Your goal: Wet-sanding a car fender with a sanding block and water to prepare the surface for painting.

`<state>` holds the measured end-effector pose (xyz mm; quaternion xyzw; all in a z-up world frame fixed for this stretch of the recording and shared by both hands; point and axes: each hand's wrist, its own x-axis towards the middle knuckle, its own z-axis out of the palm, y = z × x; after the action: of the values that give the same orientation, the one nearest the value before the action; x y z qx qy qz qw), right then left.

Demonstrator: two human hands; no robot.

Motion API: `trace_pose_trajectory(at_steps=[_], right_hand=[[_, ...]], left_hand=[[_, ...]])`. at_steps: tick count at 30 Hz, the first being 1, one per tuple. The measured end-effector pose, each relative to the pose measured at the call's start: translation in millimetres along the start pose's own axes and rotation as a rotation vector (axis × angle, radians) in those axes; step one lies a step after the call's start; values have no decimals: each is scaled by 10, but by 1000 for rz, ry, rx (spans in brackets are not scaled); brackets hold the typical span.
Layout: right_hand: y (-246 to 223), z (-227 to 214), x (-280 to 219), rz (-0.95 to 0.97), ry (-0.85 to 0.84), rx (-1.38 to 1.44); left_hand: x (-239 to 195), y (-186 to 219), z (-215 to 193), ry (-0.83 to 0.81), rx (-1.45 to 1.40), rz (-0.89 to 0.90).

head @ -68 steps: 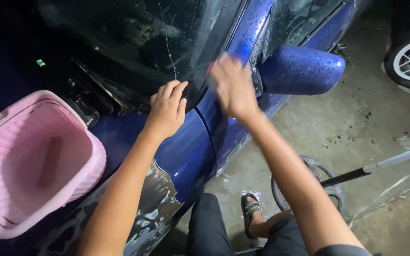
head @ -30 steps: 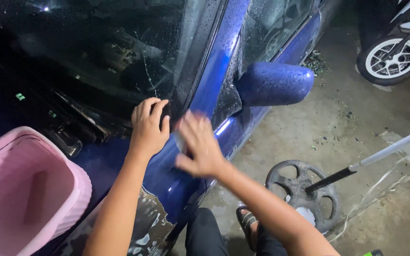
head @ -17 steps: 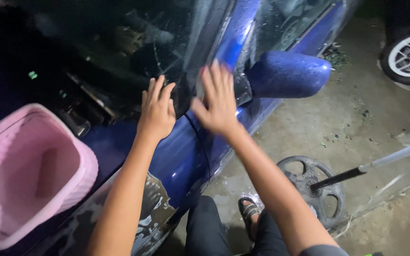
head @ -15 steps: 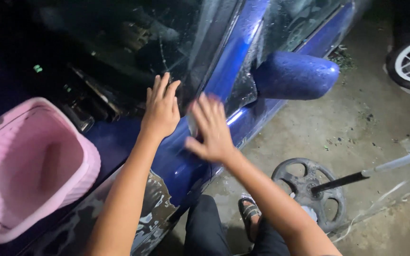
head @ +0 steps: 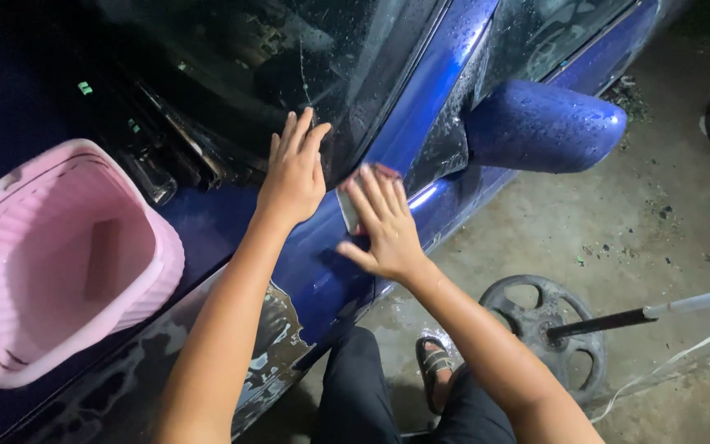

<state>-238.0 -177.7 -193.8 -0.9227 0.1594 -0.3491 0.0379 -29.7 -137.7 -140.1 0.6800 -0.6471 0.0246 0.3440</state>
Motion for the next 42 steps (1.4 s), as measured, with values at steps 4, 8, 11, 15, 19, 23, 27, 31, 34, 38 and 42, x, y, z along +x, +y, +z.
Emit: trace_pose_trajectory(at_steps=[4, 8, 11, 15, 19, 23, 27, 31, 34, 38, 42], right_hand=[[524, -244, 432, -110, 84, 34], [916, -426, 853, 116, 160, -128], [542, -168, 624, 141, 190, -126], [-94, 260, -154, 47, 58, 4], [624, 114, 255, 19, 133, 11], [1068, -107, 727, 122, 269, -102], [352, 78, 326, 88, 272, 45], [179, 201, 47, 107, 142, 63], [647, 93, 414, 62, 199, 6], [927, -86, 876, 217, 262, -123], [184, 52, 274, 134, 251, 24]], left_hand=[[2, -9, -4, -8, 13, 7], [-3, 46, -39, -4, 2, 0], [-7, 48, -41, -39, 34, -26], [9, 70, -55, -52, 94, -50], [-15, 35, 10, -57, 86, -31], [7, 114, -33, -10, 98, -30], [-13, 0, 46, -7, 81, -10], [22, 13, 49, 0, 84, -5], [-23, 6, 77, 4, 100, 4], [-12, 98, 10, 18, 104, -6], [-5, 22, 50, -18, 73, -39]])
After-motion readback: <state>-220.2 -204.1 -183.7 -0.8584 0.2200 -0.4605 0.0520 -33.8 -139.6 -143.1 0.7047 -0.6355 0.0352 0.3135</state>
